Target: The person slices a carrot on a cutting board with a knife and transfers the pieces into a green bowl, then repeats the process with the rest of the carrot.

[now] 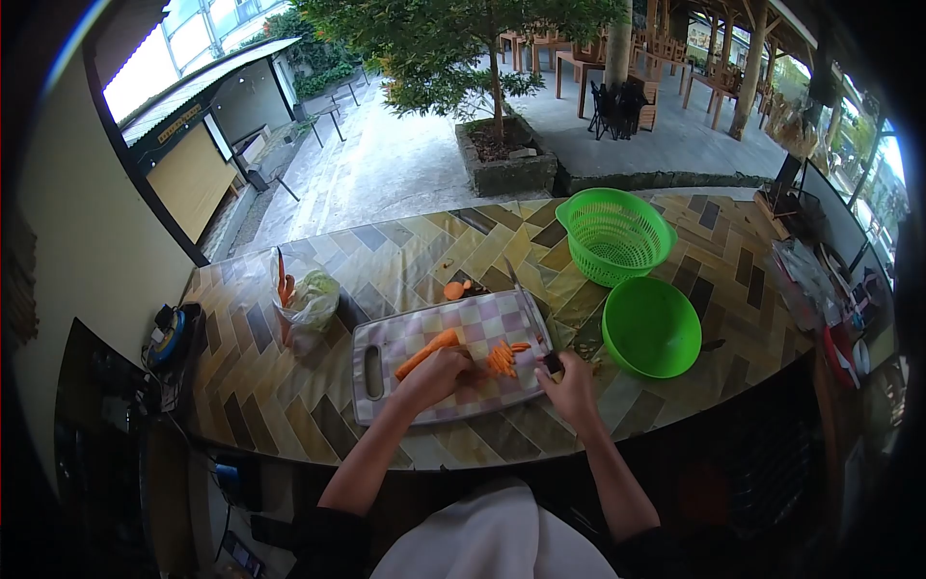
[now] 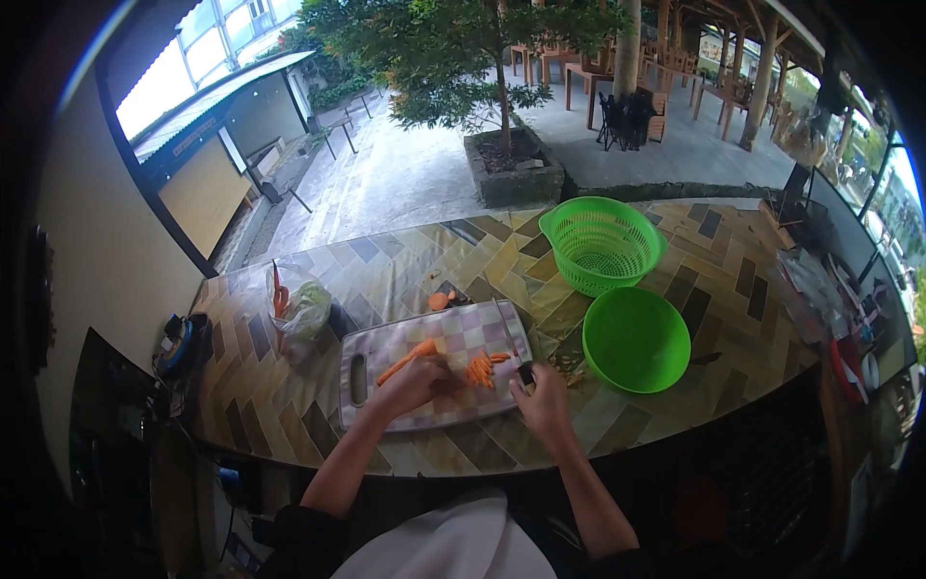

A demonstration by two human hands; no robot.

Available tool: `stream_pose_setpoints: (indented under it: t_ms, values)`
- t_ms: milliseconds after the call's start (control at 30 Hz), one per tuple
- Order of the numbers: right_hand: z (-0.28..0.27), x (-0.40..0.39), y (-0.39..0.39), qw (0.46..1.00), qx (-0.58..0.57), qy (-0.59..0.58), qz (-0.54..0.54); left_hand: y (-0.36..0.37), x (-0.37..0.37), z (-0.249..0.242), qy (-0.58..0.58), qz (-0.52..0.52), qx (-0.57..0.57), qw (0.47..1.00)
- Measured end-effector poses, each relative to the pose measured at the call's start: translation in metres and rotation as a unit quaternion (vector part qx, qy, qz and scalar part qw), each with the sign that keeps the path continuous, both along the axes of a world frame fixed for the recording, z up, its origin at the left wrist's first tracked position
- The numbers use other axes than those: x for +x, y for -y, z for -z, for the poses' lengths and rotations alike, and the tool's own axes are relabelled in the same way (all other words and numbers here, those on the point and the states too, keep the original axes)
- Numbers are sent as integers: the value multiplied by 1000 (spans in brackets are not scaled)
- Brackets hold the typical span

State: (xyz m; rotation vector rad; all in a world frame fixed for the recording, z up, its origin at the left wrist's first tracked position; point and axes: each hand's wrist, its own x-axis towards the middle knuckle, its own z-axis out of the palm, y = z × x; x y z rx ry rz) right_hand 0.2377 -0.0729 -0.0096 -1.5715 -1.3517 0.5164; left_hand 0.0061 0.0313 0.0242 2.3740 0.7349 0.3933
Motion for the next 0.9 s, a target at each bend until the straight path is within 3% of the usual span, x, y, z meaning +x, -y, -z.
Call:
stream_pose_setpoints:
  t_ms: [67,300,500,600,700,800,900]
  values:
    - [8,-1,-23,998,15,62,9,-2,-2,5,-14,18,16,1000]
    - [17,-6,-63,992,-14,118,-28,-2,-2,15,25,41,46,998]
    - [29,-17,-76,992,1,116,-47,4,7,22,84,22,77,993]
    - [19,-15,-76,987,-7,121,-110,0,10,21,107,2,89,990]
    - [4,-14,-64,996,-23,12,-87,-4,13,8,105,4,84,991]
    - [6,-8,-54,999,9,-22,-29,-11,21,10,102,93,69,988]
    - [-1,-1,-39,1000,-1,-29,4,-8,28,17,84,71,40,993]
